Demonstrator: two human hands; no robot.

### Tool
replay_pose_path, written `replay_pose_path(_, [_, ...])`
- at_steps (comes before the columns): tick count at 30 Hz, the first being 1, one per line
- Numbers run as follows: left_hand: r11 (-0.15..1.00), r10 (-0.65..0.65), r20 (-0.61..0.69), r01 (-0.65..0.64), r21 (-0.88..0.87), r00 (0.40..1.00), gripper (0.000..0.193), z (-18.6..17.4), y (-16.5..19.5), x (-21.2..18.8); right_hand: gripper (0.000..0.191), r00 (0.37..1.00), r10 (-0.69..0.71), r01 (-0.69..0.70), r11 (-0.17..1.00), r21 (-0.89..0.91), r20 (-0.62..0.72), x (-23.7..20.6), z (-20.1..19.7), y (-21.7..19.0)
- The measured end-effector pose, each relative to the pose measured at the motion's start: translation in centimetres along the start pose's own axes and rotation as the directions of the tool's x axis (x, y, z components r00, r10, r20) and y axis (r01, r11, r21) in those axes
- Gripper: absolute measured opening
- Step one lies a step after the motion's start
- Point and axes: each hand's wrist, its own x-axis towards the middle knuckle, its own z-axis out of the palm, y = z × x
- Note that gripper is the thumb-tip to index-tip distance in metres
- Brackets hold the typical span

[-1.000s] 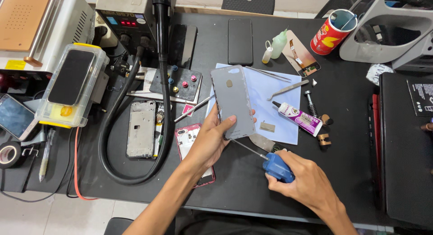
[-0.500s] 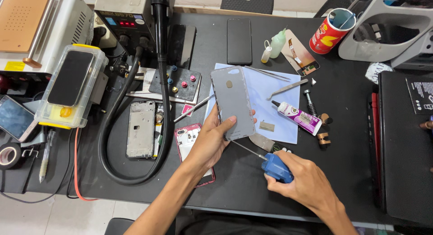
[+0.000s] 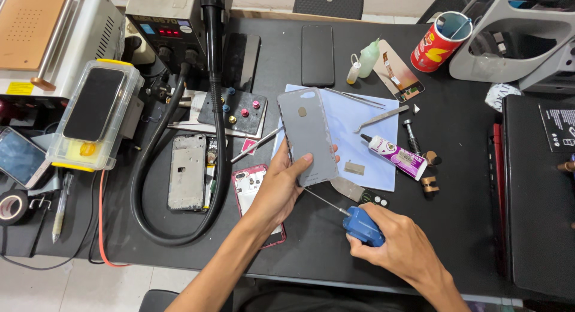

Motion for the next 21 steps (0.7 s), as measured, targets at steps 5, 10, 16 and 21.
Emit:
replay_pose_path(5, [1.0, 0.006, 0.001, -0.006, -0.006, 1.0, 0.053, 0.3, 0.2, 0.0, 0.045, 1.0, 0.021, -0.021, 1.0, 0.004, 0.021, 0.0, 0.0, 0.0])
replay_pose_path(10, [1.0, 0.024, 0.001, -0.024, -0.013, 1.0, 0.053, 0.4, 0.2, -0.1, 0.041, 0.997, -0.073, 0.073, 0.997, 0.01, -0.014, -0.1, 0.3, -0.1])
replay_pose_path(16, [0.993, 0.091, 0.009, -0.091, -0.07, 0.996, 0.053, -0.3, 0.0, -0.1, 0.051, 1.0, 0.02, -0.019, 0.999, 0.043, -0.013, 0.0, -0.4, 0.3])
replay_pose_path(21, [0.984, 0.148, -0.042, -0.152, -0.098, 0.988, 0.058, -1.2, -0.3, 0.3, 0.05, 0.998, 0.053, -0.052, 0.998, 0.029, -0.022, 0.2, -0.5, 0.4])
